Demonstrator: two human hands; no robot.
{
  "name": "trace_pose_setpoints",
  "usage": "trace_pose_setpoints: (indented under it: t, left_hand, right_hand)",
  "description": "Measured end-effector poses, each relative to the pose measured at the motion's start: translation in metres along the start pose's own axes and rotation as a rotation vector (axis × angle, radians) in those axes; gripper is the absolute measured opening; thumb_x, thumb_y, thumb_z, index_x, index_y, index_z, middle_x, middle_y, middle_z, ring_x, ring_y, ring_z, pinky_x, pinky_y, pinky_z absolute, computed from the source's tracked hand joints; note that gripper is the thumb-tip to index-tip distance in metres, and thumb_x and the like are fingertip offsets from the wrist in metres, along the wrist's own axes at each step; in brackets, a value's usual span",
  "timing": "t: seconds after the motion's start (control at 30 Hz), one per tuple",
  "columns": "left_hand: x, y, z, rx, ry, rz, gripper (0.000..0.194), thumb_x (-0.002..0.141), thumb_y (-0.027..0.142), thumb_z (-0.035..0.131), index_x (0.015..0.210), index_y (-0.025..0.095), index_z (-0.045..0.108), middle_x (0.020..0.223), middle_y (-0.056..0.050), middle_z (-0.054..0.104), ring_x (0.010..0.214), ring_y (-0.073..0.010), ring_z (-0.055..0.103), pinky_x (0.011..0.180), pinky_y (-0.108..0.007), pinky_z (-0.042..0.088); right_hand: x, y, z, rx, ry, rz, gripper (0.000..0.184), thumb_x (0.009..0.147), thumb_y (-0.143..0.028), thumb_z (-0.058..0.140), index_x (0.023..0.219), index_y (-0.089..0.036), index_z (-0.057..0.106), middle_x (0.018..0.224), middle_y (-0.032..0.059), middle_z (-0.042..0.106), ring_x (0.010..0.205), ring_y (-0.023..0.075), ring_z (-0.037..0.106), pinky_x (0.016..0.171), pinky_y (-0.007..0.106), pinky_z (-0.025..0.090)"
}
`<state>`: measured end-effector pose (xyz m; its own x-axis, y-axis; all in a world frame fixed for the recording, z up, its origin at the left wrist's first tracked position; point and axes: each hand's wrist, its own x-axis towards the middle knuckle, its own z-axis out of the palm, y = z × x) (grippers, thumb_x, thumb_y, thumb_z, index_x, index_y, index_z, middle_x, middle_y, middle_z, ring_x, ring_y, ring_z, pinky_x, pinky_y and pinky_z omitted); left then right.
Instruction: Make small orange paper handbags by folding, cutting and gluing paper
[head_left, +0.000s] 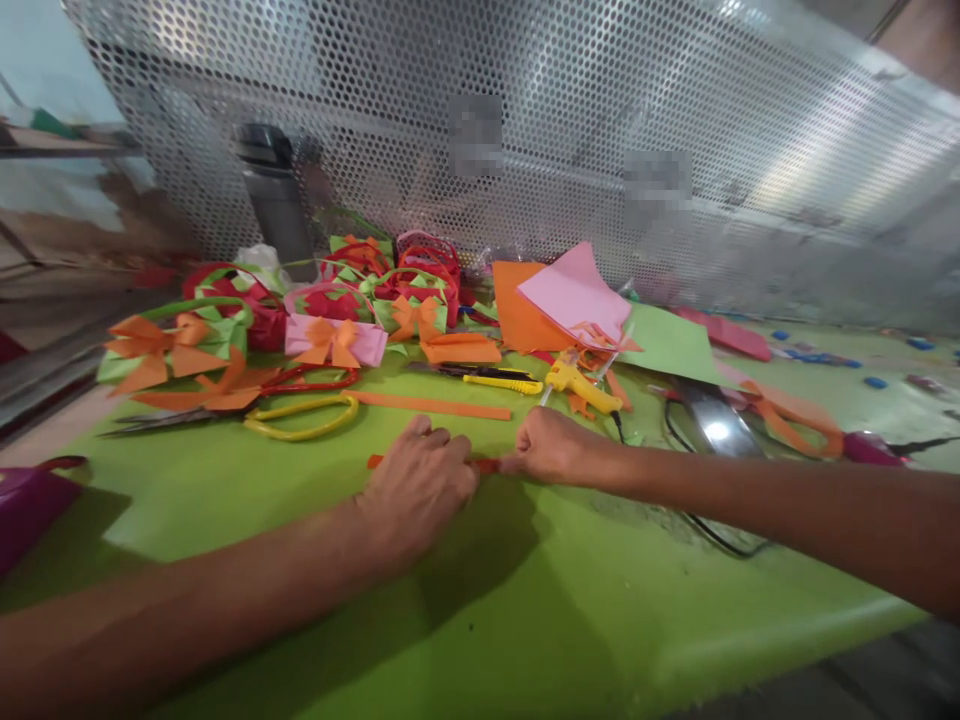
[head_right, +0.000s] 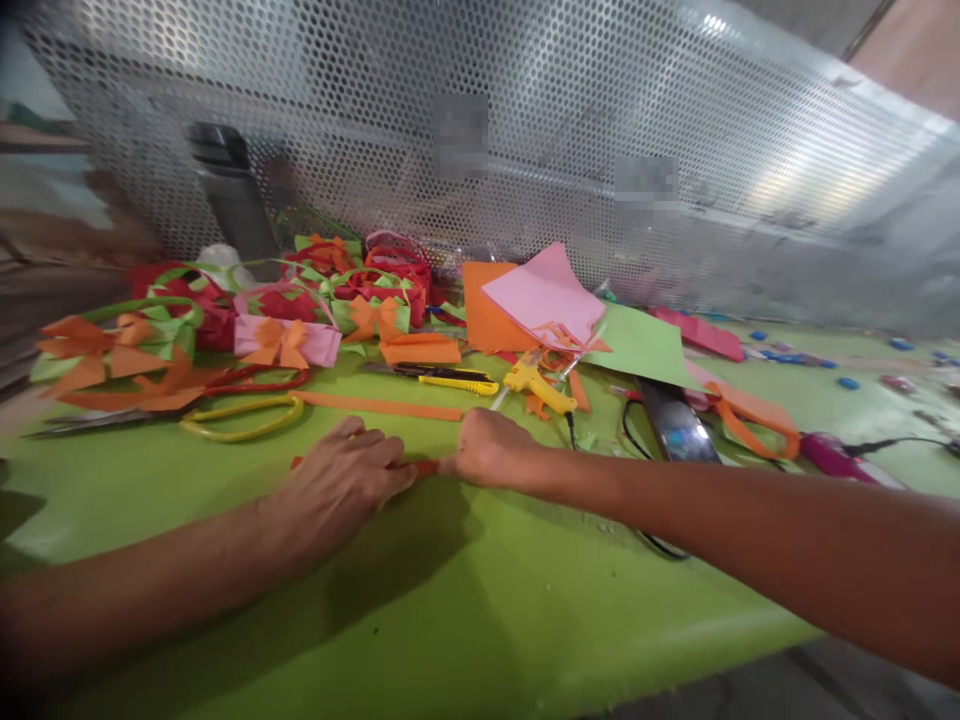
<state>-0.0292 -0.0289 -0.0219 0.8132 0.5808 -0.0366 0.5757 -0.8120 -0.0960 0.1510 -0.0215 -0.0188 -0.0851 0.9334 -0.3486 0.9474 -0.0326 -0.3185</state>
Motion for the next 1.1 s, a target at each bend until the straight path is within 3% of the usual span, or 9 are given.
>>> trace_pose_setpoints:
  t: [0.2,0.4,0.6,0.8,0.9,1.0,1.1]
  left_hand:
    - [0.001,-0.001,-0.001,-0.054,0.013,-0.015,0.028,0.082,-0.001,0.047,0.077,0.017,0.068,0.071,-0.004,0.061,0.068,-0.0184,0.055,0.069,-0.034,0.03]
    - [0.002,-0.005,0.001,-0.094,0.022,-0.011,0.035,0.08,-0.006,0.04,0.073,0.016,0.067,0.067,-0.003,0.06,0.064,-0.016,0.053,0.067,-0.032,0.032]
    - [0.001,-0.011,0.007,-0.172,0.045,-0.002,0.035,0.076,-0.007,0.042,0.073,0.016,0.067,0.067,-0.002,0.058,0.065,-0.0156,0.053,0.068,-0.031,0.032]
    - [0.002,-0.01,0.016,-0.265,0.127,0.058,0.031,0.082,-0.002,0.042,0.076,0.017,0.066,0.07,-0.002,0.059,0.068,-0.0148,0.054,0.069,-0.03,0.033]
    - [0.003,-0.007,0.021,-0.247,0.153,0.096,0.024,0.083,0.005,0.049,0.089,0.02,0.067,0.074,-0.001,0.062,0.071,-0.0161,0.056,0.07,-0.032,0.033]
    - [0.003,-0.004,0.023,-0.181,0.146,0.119,0.024,0.083,0.009,0.052,0.1,0.02,0.064,0.08,-0.002,0.064,0.076,-0.018,0.057,0.071,-0.033,0.033]
    - [0.003,-0.001,0.022,-0.096,0.108,0.11,0.025,0.085,0.009,0.05,0.105,0.019,0.063,0.083,-0.004,0.065,0.077,-0.0202,0.057,0.071,-0.035,0.034]
  right_hand:
    - [-0.008,0.033,-0.004,0.038,0.007,0.05,0.043,0.066,-0.035,0.062,0.039,-0.02,0.033,0.038,-0.0074,0.025,0.039,0.0067,0.027,0.04,0.024,0.016]
    - [-0.015,0.047,-0.011,0.139,-0.049,0.143,0.029,0.067,-0.027,0.058,0.043,-0.018,0.044,0.035,-0.0055,0.04,0.035,0.0072,0.037,0.037,0.02,0.027]
    - [-0.013,0.064,-0.018,0.161,-0.045,0.146,0.029,0.065,-0.021,0.056,0.04,-0.018,0.043,0.032,-0.0043,0.042,0.03,0.0082,0.039,0.035,0.021,0.03]
    - [-0.014,0.04,-0.028,0.166,0.081,-0.026,0.024,0.07,-0.022,0.055,0.047,-0.017,0.047,0.043,-0.0034,0.05,0.042,0.0072,0.048,0.041,0.017,0.032]
    - [-0.014,0.019,-0.018,0.22,-0.015,-0.083,0.018,0.072,-0.022,0.053,0.055,-0.016,0.054,0.05,-0.0017,0.058,0.045,0.0085,0.054,0.041,0.016,0.037]
    - [-0.008,0.009,-0.003,0.237,-0.12,-0.065,0.022,0.069,-0.022,0.056,0.048,-0.016,0.052,0.045,-0.0016,0.056,0.039,0.0085,0.052,0.038,0.017,0.038]
    - [0.0,0.009,0.004,0.215,-0.145,-0.027,0.032,0.069,-0.032,0.061,0.044,-0.017,0.049,0.039,-0.0017,0.052,0.036,0.0092,0.05,0.037,0.018,0.037]
